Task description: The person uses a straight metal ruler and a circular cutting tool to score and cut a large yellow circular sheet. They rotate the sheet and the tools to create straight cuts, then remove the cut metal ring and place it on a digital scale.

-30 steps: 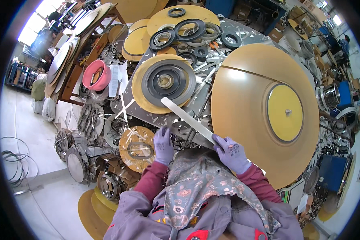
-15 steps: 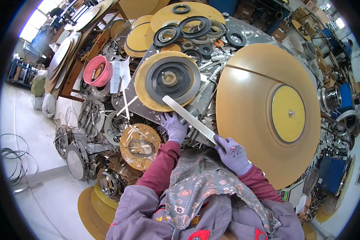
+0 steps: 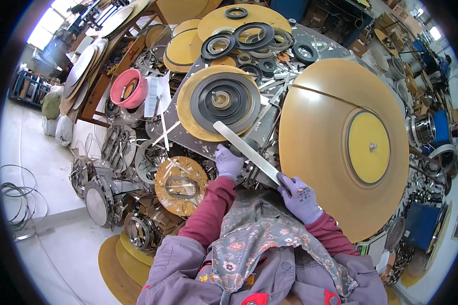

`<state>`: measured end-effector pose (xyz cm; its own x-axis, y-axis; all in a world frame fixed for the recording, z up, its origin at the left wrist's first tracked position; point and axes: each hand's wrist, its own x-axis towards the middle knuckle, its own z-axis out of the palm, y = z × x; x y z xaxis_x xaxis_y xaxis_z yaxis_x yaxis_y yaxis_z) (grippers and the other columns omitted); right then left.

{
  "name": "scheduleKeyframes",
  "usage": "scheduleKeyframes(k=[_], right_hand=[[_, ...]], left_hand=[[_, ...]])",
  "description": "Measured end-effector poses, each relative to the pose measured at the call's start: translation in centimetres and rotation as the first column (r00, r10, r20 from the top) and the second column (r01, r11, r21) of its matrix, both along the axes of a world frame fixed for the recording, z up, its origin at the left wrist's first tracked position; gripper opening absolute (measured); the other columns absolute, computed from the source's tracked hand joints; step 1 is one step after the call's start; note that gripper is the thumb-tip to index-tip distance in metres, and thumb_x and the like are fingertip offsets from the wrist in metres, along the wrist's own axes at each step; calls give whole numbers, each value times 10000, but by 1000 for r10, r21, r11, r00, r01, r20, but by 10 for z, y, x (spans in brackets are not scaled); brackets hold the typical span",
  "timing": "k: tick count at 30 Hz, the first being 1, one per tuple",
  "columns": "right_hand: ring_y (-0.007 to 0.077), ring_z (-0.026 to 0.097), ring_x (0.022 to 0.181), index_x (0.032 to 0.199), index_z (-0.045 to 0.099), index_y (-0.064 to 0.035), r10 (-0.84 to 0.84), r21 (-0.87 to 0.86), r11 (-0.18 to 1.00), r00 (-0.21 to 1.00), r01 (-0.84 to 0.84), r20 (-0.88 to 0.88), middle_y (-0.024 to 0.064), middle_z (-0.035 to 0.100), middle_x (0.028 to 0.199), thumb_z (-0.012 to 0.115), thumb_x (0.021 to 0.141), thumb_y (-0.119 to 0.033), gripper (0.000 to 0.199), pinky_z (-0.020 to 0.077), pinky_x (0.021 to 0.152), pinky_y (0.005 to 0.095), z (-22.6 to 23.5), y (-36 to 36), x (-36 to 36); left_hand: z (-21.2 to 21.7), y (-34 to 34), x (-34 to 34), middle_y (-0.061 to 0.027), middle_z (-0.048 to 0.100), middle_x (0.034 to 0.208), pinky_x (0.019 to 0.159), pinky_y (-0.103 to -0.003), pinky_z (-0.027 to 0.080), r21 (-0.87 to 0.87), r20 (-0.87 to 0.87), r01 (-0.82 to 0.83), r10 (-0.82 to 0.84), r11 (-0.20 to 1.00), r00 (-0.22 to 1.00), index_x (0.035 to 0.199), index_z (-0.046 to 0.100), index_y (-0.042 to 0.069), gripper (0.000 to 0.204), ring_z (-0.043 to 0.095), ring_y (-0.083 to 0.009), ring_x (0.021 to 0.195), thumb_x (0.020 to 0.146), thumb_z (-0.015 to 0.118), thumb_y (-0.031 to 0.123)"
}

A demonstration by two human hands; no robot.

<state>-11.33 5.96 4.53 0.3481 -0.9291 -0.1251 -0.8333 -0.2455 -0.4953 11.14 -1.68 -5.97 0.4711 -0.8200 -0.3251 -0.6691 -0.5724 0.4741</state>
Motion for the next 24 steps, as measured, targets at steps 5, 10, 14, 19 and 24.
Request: scheduleKeyframes(k=[5,10,14,19,24], right_hand=[[316,613,756,1243,548,-163,-19,2,1000,1000,19,-9,153,587,891,623,840,-207,412,502,664,412,1,-3,-7],[322,620,774,1210,574,-170,-37,-30,999,999,38,25,152,608,884,643,824,-190,392,506,682,404,-3,-4,-12],[320,616,775,1214,569,-164,-21,-23,999,1000,22,22,145,604,881,648,818,-192,404,505,683,403,-5,-6,-12],[309,631,837,1228,554,-120,-57,8,998,994,57,91,151,625,957,679,790,-210,464,510,744,396,5,-13,-3],[275,644,960,1232,538,-48,43,113,985,811,-133,583,149,643,1089,697,766,-160,505,496,863,360,4,-36,57]], left_hand=[[-23,22,41,-33,650,783,528,-240,462,80,-890,-220,169,972,423,977,647,-15,355,574,-113,602,728,791,194],[23,54,57,-38,665,804,554,-221,449,-20,-810,-244,127,970,573,1002,659,-31,323,580,-91,639,781,744,189],[92,72,73,-88,691,876,677,-256,486,-118,-568,-100,16,988,823,1057,639,-47,327,624,-114,753,793,689,140],[144,93,108,-127,683,990,795,-276,494,-247,-500,33,-157,968,852,1167,579,-56,383,639,-149,906,801,629,49],[198,104,110,-131,660,1081,871,-279,474,-176,-450,155,-219,972,866,1234,561,-12,465,613,-146,994,770,572,-38]])
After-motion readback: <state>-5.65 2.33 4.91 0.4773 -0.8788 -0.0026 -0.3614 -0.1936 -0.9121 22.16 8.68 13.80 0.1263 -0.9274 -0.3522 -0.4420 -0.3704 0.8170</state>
